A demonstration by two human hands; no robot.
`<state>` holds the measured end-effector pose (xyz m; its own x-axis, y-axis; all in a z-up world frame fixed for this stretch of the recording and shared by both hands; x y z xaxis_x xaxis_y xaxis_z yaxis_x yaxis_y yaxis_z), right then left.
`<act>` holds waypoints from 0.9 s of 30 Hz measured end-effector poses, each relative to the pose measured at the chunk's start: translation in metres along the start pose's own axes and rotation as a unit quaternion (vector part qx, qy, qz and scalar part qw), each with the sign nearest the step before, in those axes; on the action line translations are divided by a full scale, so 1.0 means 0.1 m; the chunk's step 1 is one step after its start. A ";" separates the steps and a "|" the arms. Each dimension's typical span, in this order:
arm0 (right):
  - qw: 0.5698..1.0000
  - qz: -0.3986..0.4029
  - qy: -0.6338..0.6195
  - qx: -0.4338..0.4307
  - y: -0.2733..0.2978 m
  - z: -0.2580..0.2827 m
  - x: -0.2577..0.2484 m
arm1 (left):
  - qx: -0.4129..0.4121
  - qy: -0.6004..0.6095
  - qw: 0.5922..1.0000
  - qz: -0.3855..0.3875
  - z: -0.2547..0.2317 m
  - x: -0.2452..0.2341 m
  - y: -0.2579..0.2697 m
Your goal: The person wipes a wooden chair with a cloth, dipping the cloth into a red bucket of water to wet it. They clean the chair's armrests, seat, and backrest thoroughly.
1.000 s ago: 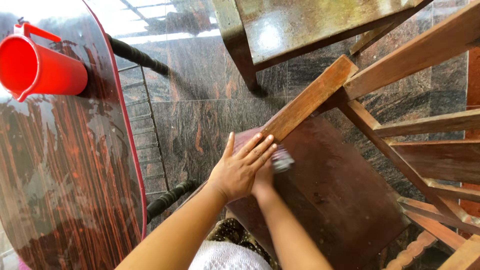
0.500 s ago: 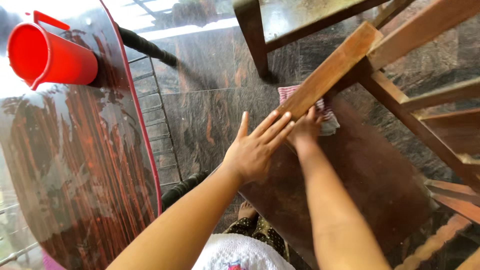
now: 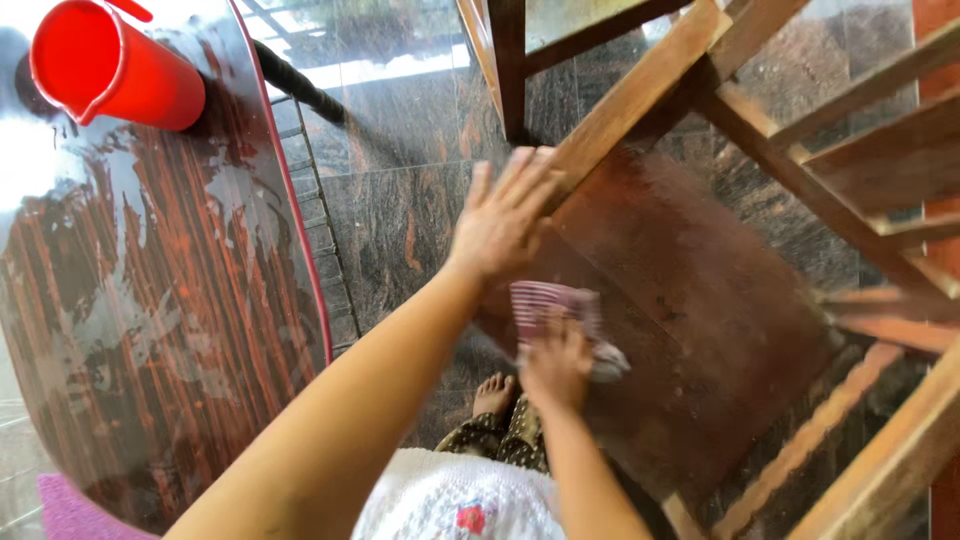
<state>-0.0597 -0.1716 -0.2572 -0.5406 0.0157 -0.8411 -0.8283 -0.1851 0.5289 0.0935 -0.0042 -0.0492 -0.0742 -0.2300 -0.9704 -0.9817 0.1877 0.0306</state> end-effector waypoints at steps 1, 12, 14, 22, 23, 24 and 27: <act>0.993 0.064 0.066 0.074 0.12 -0.38 0.16 | -0.033 0.008 0.999 0.011 0.08 -0.01 0.17; 0.990 -0.056 -0.084 0.102 0.47 -0.26 0.16 | -0.193 0.041 0.980 -0.011 0.41 -0.06 0.99; 0.986 -0.076 -0.141 -0.047 0.27 0.44 0.06 | -0.191 0.053 0.980 -0.001 0.40 -0.05 0.95; 0.979 -0.076 -0.018 -0.187 -0.16 0.89 -0.03 | -0.217 0.055 0.974 0.026 0.39 -0.14 0.97; 0.973 -0.083 -0.027 -0.212 -0.10 0.82 -0.06 | -0.220 0.059 0.973 0.027 0.38 -0.16 0.96; 0.970 -0.102 -0.041 -0.216 0.02 0.72 -0.10 | -0.221 0.064 0.973 0.033 0.38 -0.18 0.97; 0.970 -0.133 -0.050 -0.195 0.45 0.19 -0.13 | -0.212 0.074 0.973 0.055 0.36 -0.18 0.92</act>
<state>-0.0922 -0.1614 -0.2203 -0.3426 0.2060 -0.9166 -0.8320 -0.5197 0.1941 0.0109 0.0512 -0.0371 -0.1764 -0.3722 -0.9112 -0.9479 -0.1854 0.2592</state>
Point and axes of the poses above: each hand's wrist, its own y-axis away from the middle knuckle, its own x-axis out of the palm, z = x × y, the point moved 9 cm from there along -y, towards the middle knuckle, and after that the axes turned 10 degrees about x, right-handed, at the moved point
